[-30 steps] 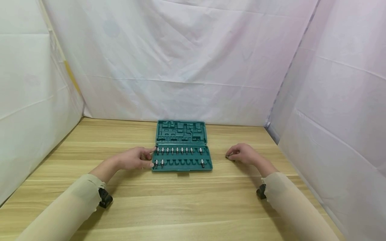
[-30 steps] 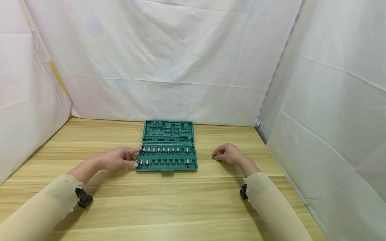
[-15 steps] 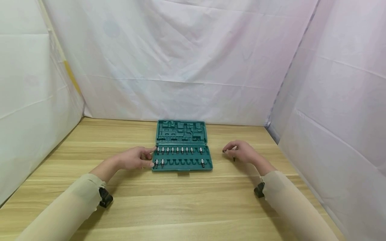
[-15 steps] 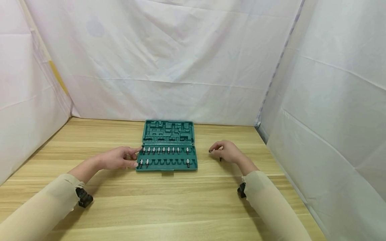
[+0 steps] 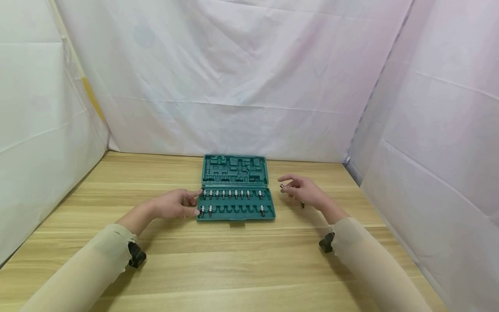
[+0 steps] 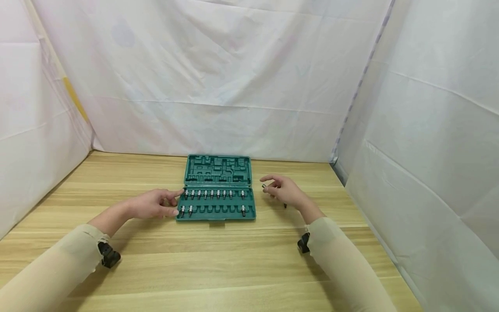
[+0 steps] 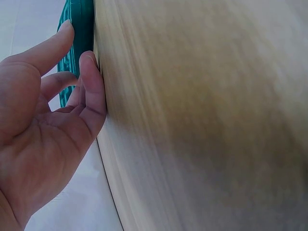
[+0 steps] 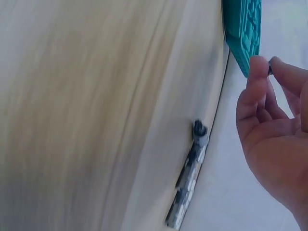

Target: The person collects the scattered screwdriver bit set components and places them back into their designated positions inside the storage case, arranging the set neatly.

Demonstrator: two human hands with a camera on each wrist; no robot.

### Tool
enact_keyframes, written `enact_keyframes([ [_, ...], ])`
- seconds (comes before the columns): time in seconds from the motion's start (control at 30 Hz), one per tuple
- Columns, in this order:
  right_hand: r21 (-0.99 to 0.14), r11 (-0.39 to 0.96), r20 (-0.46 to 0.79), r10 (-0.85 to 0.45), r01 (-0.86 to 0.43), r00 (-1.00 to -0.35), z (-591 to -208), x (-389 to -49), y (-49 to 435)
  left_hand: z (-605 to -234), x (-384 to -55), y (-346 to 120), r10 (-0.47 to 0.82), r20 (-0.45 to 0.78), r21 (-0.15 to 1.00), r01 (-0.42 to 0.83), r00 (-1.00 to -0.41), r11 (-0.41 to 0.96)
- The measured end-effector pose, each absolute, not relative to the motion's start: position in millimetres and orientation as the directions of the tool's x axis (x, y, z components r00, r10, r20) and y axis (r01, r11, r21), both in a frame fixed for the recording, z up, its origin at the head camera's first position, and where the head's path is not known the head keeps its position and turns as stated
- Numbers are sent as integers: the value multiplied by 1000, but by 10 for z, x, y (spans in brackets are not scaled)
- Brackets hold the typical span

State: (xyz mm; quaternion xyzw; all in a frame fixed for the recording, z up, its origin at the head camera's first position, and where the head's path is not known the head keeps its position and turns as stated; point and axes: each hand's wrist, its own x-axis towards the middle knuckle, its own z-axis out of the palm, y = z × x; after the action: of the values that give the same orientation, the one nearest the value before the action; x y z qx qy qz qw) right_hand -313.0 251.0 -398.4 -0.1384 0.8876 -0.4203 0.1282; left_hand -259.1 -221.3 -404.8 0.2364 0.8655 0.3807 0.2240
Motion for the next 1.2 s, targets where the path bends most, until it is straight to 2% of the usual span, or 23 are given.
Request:
enact_keyframes([
  [0.23, -879, 474, -156, -390, -53, -908, -3981, -3120, 2349, -4050, -2590, -2204, 581, -206, 766, 240, -788, 597],
  [0.43, -910, 416, -172, -399, -10, -901, -4006, -3138, 2244, -4039, -2594, -2212, 576, -210, 758, 241, -790, 606],
  [0.8, -874, 478, -134, -418, -92, -899, -4080, -3134, 2109, -4049, -2602, -2204, 580, -208, 765, 238, -787, 598],
  [1.2, -812, 570, -135, -393, -126, -910, -4070, -3187, 1920, -4068, -2600, -2215, 589, -204, 774, 240, -782, 586],
])
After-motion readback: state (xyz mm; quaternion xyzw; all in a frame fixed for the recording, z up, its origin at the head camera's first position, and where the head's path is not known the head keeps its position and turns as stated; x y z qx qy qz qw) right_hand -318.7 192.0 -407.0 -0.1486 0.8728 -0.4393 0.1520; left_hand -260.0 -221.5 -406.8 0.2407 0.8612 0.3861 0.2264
